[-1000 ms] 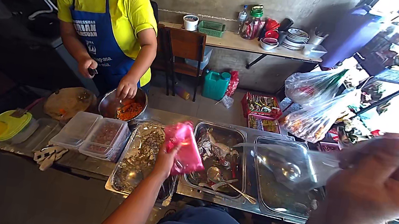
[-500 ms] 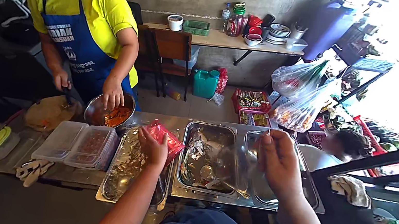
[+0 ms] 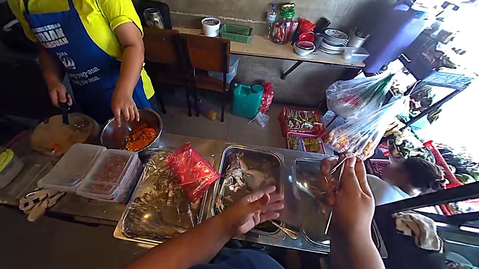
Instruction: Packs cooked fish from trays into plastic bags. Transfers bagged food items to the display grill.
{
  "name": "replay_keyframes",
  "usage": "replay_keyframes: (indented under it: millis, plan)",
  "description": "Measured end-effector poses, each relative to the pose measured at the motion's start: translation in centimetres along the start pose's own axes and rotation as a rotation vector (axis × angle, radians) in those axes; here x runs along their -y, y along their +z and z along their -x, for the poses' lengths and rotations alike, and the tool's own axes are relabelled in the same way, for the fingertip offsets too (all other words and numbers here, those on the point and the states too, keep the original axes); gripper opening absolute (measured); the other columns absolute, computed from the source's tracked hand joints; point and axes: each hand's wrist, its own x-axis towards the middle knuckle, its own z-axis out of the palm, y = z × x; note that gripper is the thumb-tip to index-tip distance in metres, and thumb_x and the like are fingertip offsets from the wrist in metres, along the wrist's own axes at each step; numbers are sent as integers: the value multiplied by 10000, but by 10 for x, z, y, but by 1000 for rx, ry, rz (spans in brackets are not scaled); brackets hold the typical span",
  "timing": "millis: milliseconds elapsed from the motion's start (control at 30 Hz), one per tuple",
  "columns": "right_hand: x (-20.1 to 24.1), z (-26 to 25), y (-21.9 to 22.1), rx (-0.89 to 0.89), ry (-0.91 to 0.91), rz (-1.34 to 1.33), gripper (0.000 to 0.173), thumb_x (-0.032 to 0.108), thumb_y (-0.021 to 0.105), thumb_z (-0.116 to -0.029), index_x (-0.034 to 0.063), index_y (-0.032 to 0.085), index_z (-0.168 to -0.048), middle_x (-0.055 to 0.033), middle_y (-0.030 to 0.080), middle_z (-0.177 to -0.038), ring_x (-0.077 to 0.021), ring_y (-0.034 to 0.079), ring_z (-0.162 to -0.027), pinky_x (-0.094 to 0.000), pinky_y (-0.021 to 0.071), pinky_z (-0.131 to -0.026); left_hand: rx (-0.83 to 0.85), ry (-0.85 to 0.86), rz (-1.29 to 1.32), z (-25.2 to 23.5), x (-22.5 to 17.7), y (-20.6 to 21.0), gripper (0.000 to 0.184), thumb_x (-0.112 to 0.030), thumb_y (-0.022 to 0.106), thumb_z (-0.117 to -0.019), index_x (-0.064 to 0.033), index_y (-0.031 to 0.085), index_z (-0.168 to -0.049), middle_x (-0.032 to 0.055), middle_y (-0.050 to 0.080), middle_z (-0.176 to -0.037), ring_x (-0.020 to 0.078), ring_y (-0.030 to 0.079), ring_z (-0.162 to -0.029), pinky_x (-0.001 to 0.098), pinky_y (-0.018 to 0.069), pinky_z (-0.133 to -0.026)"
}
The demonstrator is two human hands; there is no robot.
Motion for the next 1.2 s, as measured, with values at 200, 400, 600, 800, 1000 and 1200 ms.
replay_keyframes:
  millis: [200, 400, 600, 800, 1000, 1200]
  plan:
    - [-4, -7, -15, -116, -203, 76, 226, 230, 217, -1147, 148, 427, -1165, 32, 651, -850, -12, 447, -438, -147, 405, -401, -304, 129, 242, 13, -36, 8, 153, -110, 471, -1081, -67, 595, -1159, 33, 717, -1021, 137, 718, -919, 298, 597, -878]
    - [-25, -9, -36, -171, -261, 348, 144, 179, 310, -1138, 88, 417, -1169, 46, 634, -861, -6, 478, -455, -156, 454, -423, -451, 153, 134, 35, -63, 0, 108, -48, 532, -1049, -41, 640, -1053, 35, 700, -890, 105, 703, -776, 241, 607, -754]
    - [-56, -13, -51, 35, -25, 827, 341, 225, 496, -1081, -36, 499, -1300, -128, 670, -1032, -136, 641, -681, -317, 559, -584, -660, 314, -108, 39, -73, -18, 212, -166, 497, -1083, -53, 595, -933, -2, 586, -711, 71, 578, -611, 215, 527, -617]
    - [-43, -9, -43, 50, -205, 734, 462, 348, 600, -1005, -52, 525, -1223, -90, 616, -1002, -76, 622, -841, -246, 554, -738, -819, 536, -320, 61, -98, -27, 142, -33, 685, -954, 16, 612, -1066, 62, 695, -903, 127, 695, -792, 294, 607, -733]
    - [-59, 18, 25, 518, -52, 821, 569, 531, 763, -849, 38, 680, -1123, -54, 715, -968, -111, 691, -750, -306, 608, -665, -517, 362, -330, 53, -79, 21, 267, -36, 714, -919, 14, 597, -1153, 32, 679, -958, 99, 677, -861, 290, 591, -809]
    - [-75, 5, 19, 427, 174, 619, 142, 138, 678, -990, 3, 679, -1036, -44, 736, -885, -92, 727, -709, -258, 639, -678, -319, 320, 67, 61, -77, 7, 145, -135, 516, -1046, -52, 535, -1163, 52, 666, -1070, 170, 675, -999, 361, 550, -968]
